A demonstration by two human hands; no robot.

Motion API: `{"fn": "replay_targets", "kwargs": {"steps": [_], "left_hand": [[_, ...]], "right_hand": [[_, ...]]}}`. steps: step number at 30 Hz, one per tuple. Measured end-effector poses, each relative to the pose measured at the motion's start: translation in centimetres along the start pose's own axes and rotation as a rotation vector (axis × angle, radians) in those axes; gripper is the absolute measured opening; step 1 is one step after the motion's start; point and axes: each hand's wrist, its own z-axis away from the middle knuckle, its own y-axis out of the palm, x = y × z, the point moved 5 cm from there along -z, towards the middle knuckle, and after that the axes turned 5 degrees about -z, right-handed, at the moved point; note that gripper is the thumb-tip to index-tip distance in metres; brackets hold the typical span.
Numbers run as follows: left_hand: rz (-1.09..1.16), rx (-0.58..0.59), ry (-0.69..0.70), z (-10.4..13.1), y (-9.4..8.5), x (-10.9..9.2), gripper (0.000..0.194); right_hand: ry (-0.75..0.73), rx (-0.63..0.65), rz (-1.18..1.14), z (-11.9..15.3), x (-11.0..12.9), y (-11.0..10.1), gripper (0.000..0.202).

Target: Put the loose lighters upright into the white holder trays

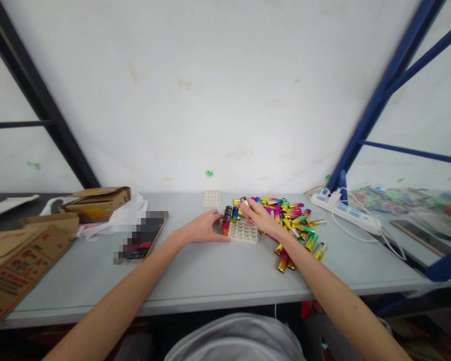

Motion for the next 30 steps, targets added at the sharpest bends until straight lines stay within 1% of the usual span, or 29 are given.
{"fn": "replay_targets", "kwargs": {"steps": [3, 6, 8, 10, 12, 16, 21, 26, 30], "left_hand": [[-0.001, -0.009, 0.004, 0.01, 0.01, 0.03, 0.063], [-0.008, -0.004, 0.007, -0.02, 0.06, 0.08, 0.064], [-0.009, -0.003, 0.009, -0.03, 0.09, 0.11, 0.064], [-0.006, -0.010, 0.010, -0.02, 0.07, 0.14, 0.063], [-0.001, -0.017, 0.010, -0.01, 0.05, 0.15, 0.064], [-0.002, -0.016, 0.008, -0.01, 0.01, 0.12, 0.065], [-0.011, -0.008, 0.003, 0.00, -0.03, 0.04, 0.065], [-0.001, -0.023, 0.009, 0.05, -0.03, 0.08, 0.064], [-0.001, -0.016, 0.010, 0.03, 0.08, 0.20, 0.064]], "right_hand": [[0.098, -0.021, -0.141, -0.23, -0.58, 0.26, 0.056], [0.164, -0.043, -0.225, -0.40, -0.90, 0.06, 0.065], [0.207, -0.082, -0.234, -0.39, -1.05, -0.23, 0.064], [0.234, -0.151, -0.216, -0.25, -1.03, -0.55, 0.059], [0.251, -0.192, -0.224, -0.04, -0.89, -0.59, 0.052], [0.260, -0.165, -0.304, 0.30, -0.51, -0.07, 0.045], [0.234, -0.170, -0.321, 0.26, -0.46, -0.06, 0.049], [0.260, -0.167, -0.255, 0.08, -1.02, -0.13, 0.053], [0.232, -0.190, -0.181, 0.13, -1.19, -0.12, 0.053]]}}
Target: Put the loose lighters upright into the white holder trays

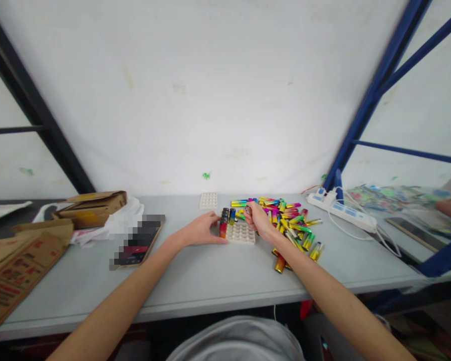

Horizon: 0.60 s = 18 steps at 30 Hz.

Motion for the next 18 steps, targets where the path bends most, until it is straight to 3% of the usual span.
{"fn": "replay_targets", "kwargs": {"steps": [8, 12, 18], "left_hand": [[0.006, -0.005, 0.005, 0.0, 0.1, 0.1, 0.064], [0.000, -0.011, 0.013, 0.0, 0.1, 0.2, 0.065], [0.007, -0.003, 0.008, 0.1, 0.0, 0.0, 0.065]], "right_hand": [[-0.031, 0.036, -0.035, -0.3, 0.0, 0.1, 0.055], [-0.213, 0.042, 0.016, -0.3, 0.8, -0.1, 0.055], [-0.554, -0.056, 0.502, 0.9, 2.2, 0.1, 0.035]]}}
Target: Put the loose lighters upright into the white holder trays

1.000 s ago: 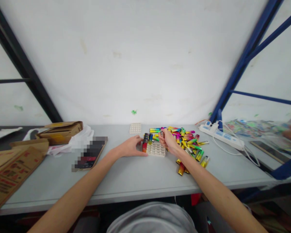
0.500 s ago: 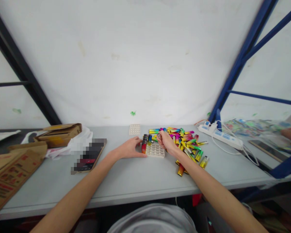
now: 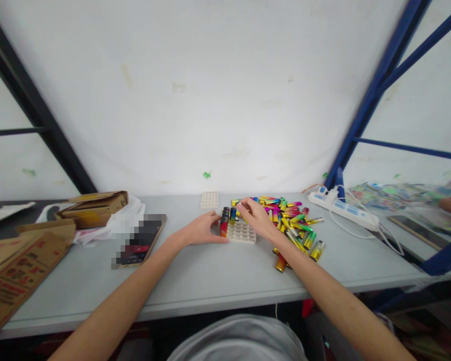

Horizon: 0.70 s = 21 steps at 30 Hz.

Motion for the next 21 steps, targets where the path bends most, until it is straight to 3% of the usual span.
{"fn": "replay_targets", "kwargs": {"steps": [4, 21], "left_hand": [[-0.005, 0.011, -0.008, -0.06, 0.09, -0.02, 0.066], [-0.010, 0.015, -0.012, -0.07, 0.05, -0.08, 0.067]], "right_hand": [[-0.164, -0.031, 0.201, 0.10, 0.82, 0.06, 0.029], [-0.257, 0.123, 0.260, 0.29, 1.10, 0.24, 0.018]]}}
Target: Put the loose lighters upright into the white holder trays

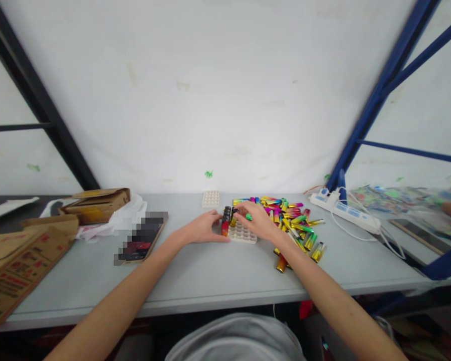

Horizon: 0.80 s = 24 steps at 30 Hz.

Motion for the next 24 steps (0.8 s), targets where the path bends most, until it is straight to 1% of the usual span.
{"fn": "replay_targets", "kwargs": {"steps": [5, 9, 11, 13, 16, 18, 21, 22, 24], "left_hand": [[0.017, -0.004, -0.009, 0.0, 0.0, 0.0, 0.066], [0.014, -0.001, -0.007, -0.1, 0.1, 0.0, 0.067], [0.014, 0.001, -0.006, -0.1, 0.1, 0.1, 0.066], [0.015, 0.002, -0.001, -0.1, 0.1, 0.1, 0.065], [0.006, 0.002, 0.002, -0.1, 0.1, 0.1, 0.064], [0.007, 0.002, 0.004, -0.1, 0.1, 0.0, 0.063], [0.018, -0.004, -0.002, 0.0, 0.0, 0.0, 0.064], [0.018, -0.006, -0.005, 0.0, -0.1, 0.0, 0.064], [0.004, -0.003, -0.009, -0.1, -0.1, 0.0, 0.065]], "right_hand": [[-0.039, 0.066, 0.002, 0.0, 0.1, -0.3, 0.018], [-0.030, 0.071, 0.008, 0.0, 0.2, -0.2, 0.020], [0.010, 0.052, -0.034, 0.0, 0.1, -0.1, 0.028], [0.066, 0.002, -0.065, -0.1, -0.4, -0.4, 0.032], [0.102, -0.062, 0.021, -0.1, -1.7, -1.0, 0.023], [0.116, -0.007, 0.152, 0.1, -2.9, -1.0, 0.021], [0.194, 0.174, 0.331, 0.6, -4.8, -0.2, 0.016], [0.227, 0.224, 0.372, 0.8, -5.3, 0.1, 0.014], [0.288, 0.282, 0.419, 1.0, -5.9, 0.4, 0.013]]}}
